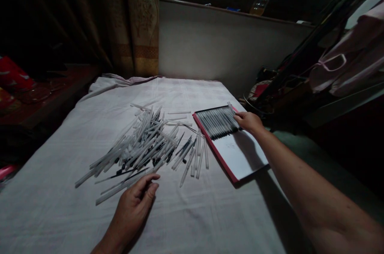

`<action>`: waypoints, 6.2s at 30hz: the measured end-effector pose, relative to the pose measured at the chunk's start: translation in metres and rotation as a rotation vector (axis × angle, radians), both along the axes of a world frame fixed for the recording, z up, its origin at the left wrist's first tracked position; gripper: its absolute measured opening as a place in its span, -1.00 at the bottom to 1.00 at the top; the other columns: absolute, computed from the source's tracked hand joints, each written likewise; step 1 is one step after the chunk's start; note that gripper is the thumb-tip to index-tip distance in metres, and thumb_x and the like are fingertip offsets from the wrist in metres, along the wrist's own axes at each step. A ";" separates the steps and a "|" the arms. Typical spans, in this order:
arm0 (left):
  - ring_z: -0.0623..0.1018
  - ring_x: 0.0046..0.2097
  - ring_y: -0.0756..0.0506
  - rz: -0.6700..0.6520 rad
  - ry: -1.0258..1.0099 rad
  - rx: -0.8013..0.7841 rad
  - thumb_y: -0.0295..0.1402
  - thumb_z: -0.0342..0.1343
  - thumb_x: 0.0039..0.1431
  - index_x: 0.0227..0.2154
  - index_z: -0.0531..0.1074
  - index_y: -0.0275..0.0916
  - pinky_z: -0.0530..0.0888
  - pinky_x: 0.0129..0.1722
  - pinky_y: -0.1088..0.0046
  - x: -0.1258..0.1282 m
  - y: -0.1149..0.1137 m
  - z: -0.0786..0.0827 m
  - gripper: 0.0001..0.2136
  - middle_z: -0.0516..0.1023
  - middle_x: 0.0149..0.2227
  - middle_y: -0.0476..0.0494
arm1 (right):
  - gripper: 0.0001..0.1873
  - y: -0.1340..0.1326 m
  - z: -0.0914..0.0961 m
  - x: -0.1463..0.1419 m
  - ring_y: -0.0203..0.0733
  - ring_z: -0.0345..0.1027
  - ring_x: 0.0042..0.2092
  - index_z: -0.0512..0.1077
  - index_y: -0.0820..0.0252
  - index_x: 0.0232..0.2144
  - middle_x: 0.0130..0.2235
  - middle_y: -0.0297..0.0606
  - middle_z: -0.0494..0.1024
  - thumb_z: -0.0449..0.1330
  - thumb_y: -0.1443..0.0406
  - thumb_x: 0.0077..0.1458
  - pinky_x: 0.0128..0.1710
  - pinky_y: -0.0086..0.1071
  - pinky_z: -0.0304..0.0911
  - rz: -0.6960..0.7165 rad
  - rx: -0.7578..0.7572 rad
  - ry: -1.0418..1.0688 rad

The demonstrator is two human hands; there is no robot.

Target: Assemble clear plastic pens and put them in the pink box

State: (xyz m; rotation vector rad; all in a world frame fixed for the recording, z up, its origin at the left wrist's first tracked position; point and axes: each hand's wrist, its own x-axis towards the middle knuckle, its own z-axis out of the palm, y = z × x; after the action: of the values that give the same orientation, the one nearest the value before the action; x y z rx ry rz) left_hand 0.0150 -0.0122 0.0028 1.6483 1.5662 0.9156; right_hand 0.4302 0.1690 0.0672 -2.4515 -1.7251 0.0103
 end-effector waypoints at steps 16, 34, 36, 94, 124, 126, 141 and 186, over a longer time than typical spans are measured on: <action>0.58 -0.42 -0.09 0.050 -0.024 -0.033 -0.02 0.09 0.15 -0.23 0.57 -0.18 0.51 -0.41 0.45 -0.001 0.000 0.000 -0.65 0.64 -0.37 -0.11 | -0.59 0.023 -0.029 0.010 -0.02 0.47 0.03 0.54 0.02 0.07 0.05 -0.18 0.60 0.07 0.17 0.25 -0.17 -0.33 0.28 0.029 -0.123 -0.099; 0.40 -0.58 -0.02 0.036 -0.261 -0.165 0.03 0.11 0.12 -0.19 0.53 -0.26 0.33 -0.59 0.51 0.002 0.000 0.003 -0.56 0.36 -0.63 0.05 | -0.63 -0.014 0.024 -0.099 -0.09 0.47 -0.04 0.58 0.09 -0.02 -0.02 -0.14 0.61 0.04 0.22 0.29 -0.16 -0.37 0.24 0.440 0.070 -0.071; 0.39 -0.58 -0.01 0.036 -0.298 -0.174 0.03 0.11 0.10 -0.19 0.52 -0.27 0.32 -0.59 0.51 0.003 0.000 0.005 -0.56 0.35 -0.63 0.06 | -0.65 -0.024 0.025 -0.131 -0.12 0.48 -0.07 0.58 0.09 -0.05 -0.05 -0.17 0.62 0.06 0.20 0.29 -0.18 -0.39 0.23 0.580 0.023 -0.025; 0.67 -0.17 -0.15 -0.067 0.375 0.634 -0.18 -0.09 0.40 -0.11 0.52 -0.26 0.59 -0.17 0.36 -0.003 -0.001 -0.013 -0.66 0.68 -0.19 -0.21 | -0.83 -0.056 0.009 -0.188 -0.08 0.47 -0.05 0.55 0.07 -0.20 -0.08 -0.18 0.60 0.19 0.31 0.17 -0.25 -0.39 0.23 1.037 -0.332 -0.228; 0.65 -0.15 -0.15 -0.013 0.334 0.627 -0.27 -0.05 0.38 0.03 0.46 -0.18 0.56 -0.13 0.33 -0.004 -0.007 -0.003 -0.71 0.67 -0.15 -0.15 | -0.71 -0.152 -0.040 -0.222 -0.19 0.51 -0.21 0.53 0.11 -0.11 -0.17 -0.21 0.64 0.20 0.24 0.09 -0.21 -0.31 0.43 0.568 0.227 1.327; 0.65 -0.20 -0.12 0.037 0.279 0.624 -0.30 -0.05 0.38 0.03 0.44 -0.19 0.56 -0.15 0.36 -0.006 -0.009 -0.001 -0.73 0.67 -0.20 -0.12 | -0.70 -0.144 -0.036 -0.205 -0.15 0.51 -0.13 0.53 0.13 -0.08 -0.13 -0.18 0.64 0.14 0.29 0.15 -0.09 -0.24 0.41 0.517 0.301 1.159; 0.57 -0.09 -0.19 -0.048 0.466 0.705 -0.45 -0.01 0.31 0.17 0.36 -0.08 0.49 -0.14 0.27 -0.013 -0.006 -0.001 -0.60 0.60 -0.09 -0.17 | -0.76 -0.142 -0.029 -0.198 -0.11 0.44 -0.08 0.58 0.06 -0.19 -0.16 -0.20 0.55 0.12 0.18 0.25 -0.17 -0.35 0.26 0.459 -0.101 0.101; 0.55 -0.15 -0.15 -0.227 0.498 0.582 -0.29 -0.04 0.38 0.07 0.46 -0.11 0.42 -0.18 0.30 0.005 -0.016 0.000 -0.71 0.60 -0.17 -0.15 | -0.85 -0.188 -0.061 -0.215 -0.20 0.47 -0.27 0.53 0.12 -0.31 -0.32 -0.26 0.61 0.15 0.28 0.18 -0.23 -0.37 0.35 0.567 0.333 1.045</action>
State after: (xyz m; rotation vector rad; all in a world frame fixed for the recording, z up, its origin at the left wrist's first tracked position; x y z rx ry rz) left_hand 0.0198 -0.0285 0.0026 2.5678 1.4422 0.9380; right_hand 0.2150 -0.0190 0.0061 -1.2264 -1.5953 0.8147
